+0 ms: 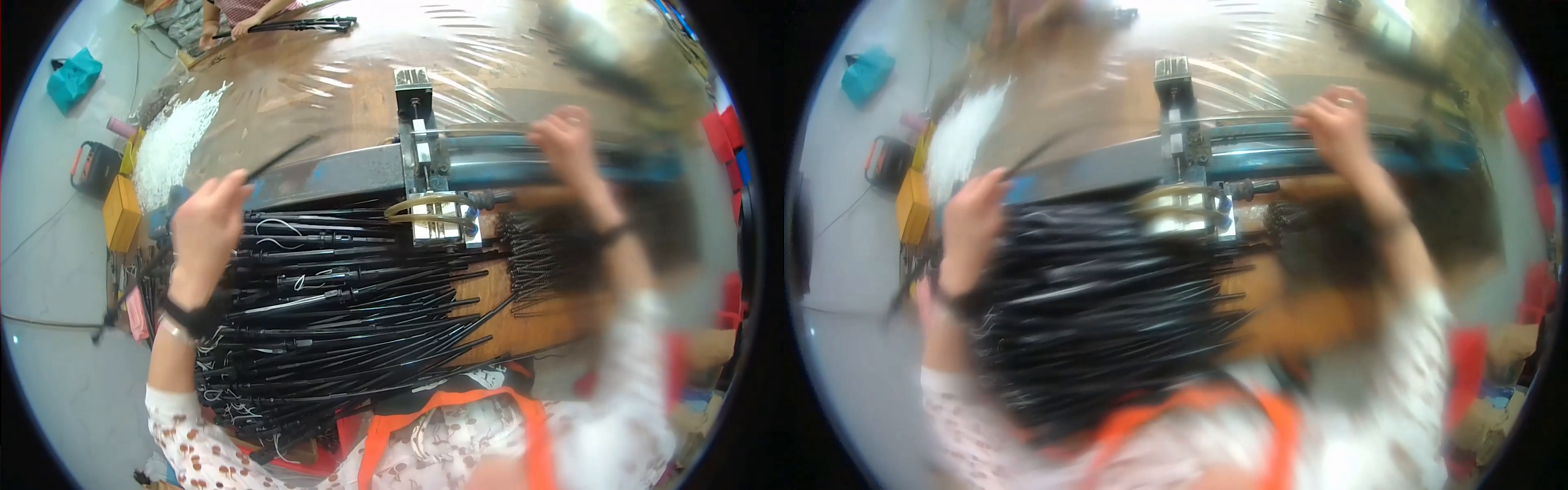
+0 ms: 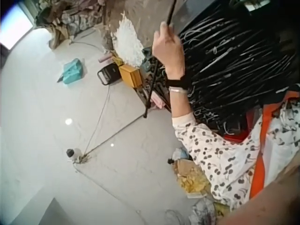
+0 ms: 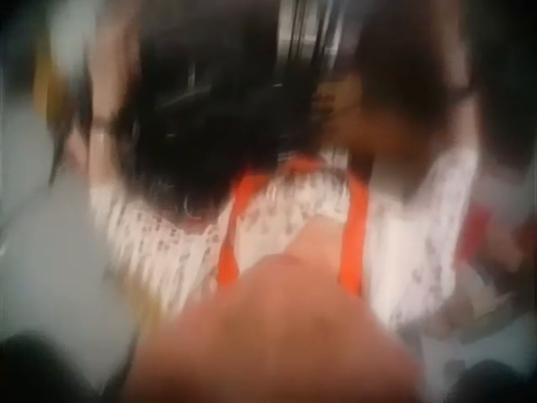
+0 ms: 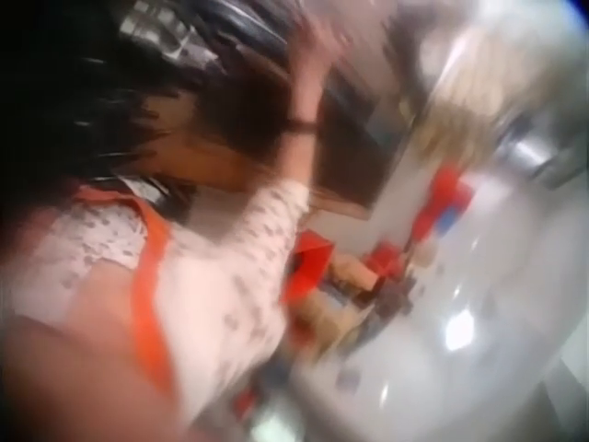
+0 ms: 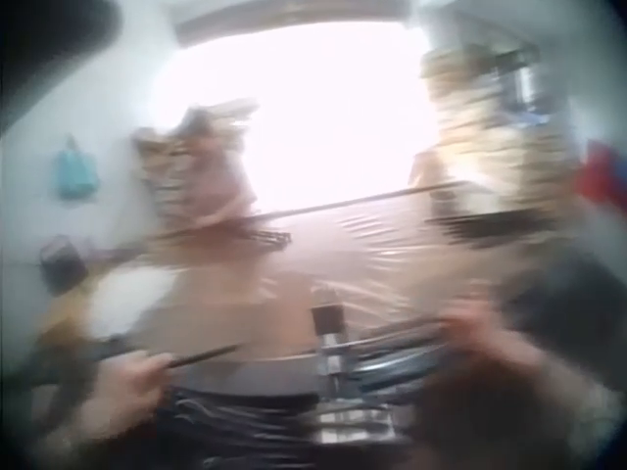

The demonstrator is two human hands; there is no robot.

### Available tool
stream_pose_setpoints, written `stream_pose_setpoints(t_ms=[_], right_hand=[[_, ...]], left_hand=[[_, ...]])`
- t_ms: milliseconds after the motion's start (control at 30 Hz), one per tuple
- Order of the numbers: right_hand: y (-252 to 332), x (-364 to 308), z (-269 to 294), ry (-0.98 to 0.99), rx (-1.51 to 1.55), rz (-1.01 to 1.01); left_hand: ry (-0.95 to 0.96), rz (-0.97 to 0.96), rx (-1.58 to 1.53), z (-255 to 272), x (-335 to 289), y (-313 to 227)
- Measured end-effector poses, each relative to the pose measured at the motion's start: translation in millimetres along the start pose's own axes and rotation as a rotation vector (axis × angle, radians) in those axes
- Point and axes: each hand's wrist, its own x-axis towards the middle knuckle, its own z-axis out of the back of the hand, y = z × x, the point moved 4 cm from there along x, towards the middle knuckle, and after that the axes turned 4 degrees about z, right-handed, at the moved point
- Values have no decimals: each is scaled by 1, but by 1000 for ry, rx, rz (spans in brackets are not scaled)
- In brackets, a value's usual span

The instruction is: Straightening and organizing long metal wires using a manual workbench jig.

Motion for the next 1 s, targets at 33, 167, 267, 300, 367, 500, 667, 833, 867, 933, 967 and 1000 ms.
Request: stream_pose_setpoints(t_ms=[33, 167, 267, 300, 367, 500, 667, 833, 867, 933, 967, 1000], right_hand=[[-17, -13, 12, 15, 2, -14], [-99, -80, 44, 162, -235, -130], [-122, -121, 46, 125, -234, -140], [-116, -118, 46, 85, -186, -103], [-108, -109, 48, 29, -130, -53], [-108, -104, 48, 46, -87, -120], [-93, -95, 56, -6, -38, -123], [-94, -107, 59, -14, -60, -200], [-92, -103, 58, -20, -56, -197], [-80, -95, 61, -17, -122, -117], [-77, -95, 62, -17, -122, -119], [-77, -97, 63, -8, -73, -173]], left_hand=[[36, -60, 15, -12, 4, -13], [95, -205, -154, -66, 56, -86], [213, -255, -297, -109, 76, -121], [273, -190, -314, -106, 75, -122], [239, -201, -332, -104, 71, -112], [274, -86, -470, -98, 70, -108], [408, -122, -406, -104, 79, -116], [427, -166, -467, -116, 77, -115], [347, -163, -549, -114, 74, -110], [268, -162, -630, -116, 70, -106], [236, -183, -574, -118, 67, -107], [204, -204, -519, -121, 66, -108]])
